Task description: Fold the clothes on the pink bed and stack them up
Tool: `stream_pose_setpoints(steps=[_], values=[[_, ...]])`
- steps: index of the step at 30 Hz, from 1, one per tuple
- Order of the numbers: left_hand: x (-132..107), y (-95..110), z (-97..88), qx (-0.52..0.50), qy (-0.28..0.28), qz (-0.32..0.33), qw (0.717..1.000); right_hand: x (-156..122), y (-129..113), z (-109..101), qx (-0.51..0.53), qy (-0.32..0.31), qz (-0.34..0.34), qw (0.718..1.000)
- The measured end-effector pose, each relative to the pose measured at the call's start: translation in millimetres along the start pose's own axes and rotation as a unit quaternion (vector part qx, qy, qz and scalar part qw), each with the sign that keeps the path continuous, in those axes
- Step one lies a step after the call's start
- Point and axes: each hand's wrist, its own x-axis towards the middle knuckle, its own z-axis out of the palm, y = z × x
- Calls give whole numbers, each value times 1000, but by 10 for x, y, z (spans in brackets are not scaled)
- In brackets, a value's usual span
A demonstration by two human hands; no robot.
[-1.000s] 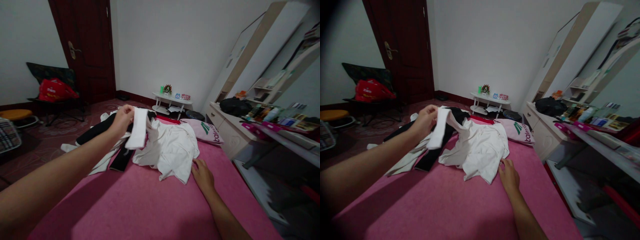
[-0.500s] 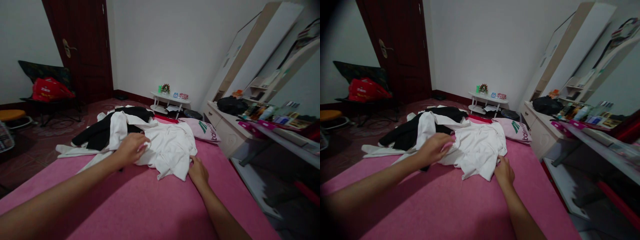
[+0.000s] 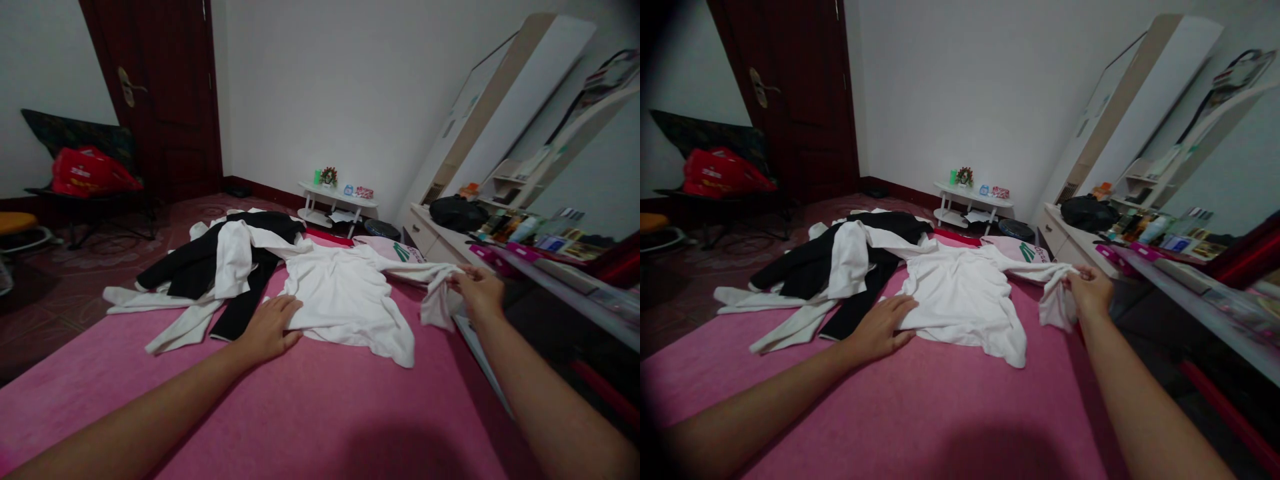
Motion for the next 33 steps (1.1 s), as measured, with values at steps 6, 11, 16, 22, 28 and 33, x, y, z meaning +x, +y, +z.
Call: stream_pose_setpoints(steps=[6,11,16,22,28,33], values=[[-27,-90,-182,37,16,-86,996,-445,116,145,-123,-207,-17,970],[-78,-406,-384,7,-6,-163,987,-1150,568,177,-279,-329,-74,899],[-41,-571,-347,-216,-15,-184,959,-1348,603,176,-193,-292,-46,936],[13,-460,-548,-417,79,-262,867,-1383,108,-7,22,-280,85,956],[-73,-171,-1196,-445,82,-267,851,-1450,-644,-586,-71,-290,84,951],[-329,1,-1741,-414,12,-279,866,-1636,-854,-1165,-178,-327,66,926]])
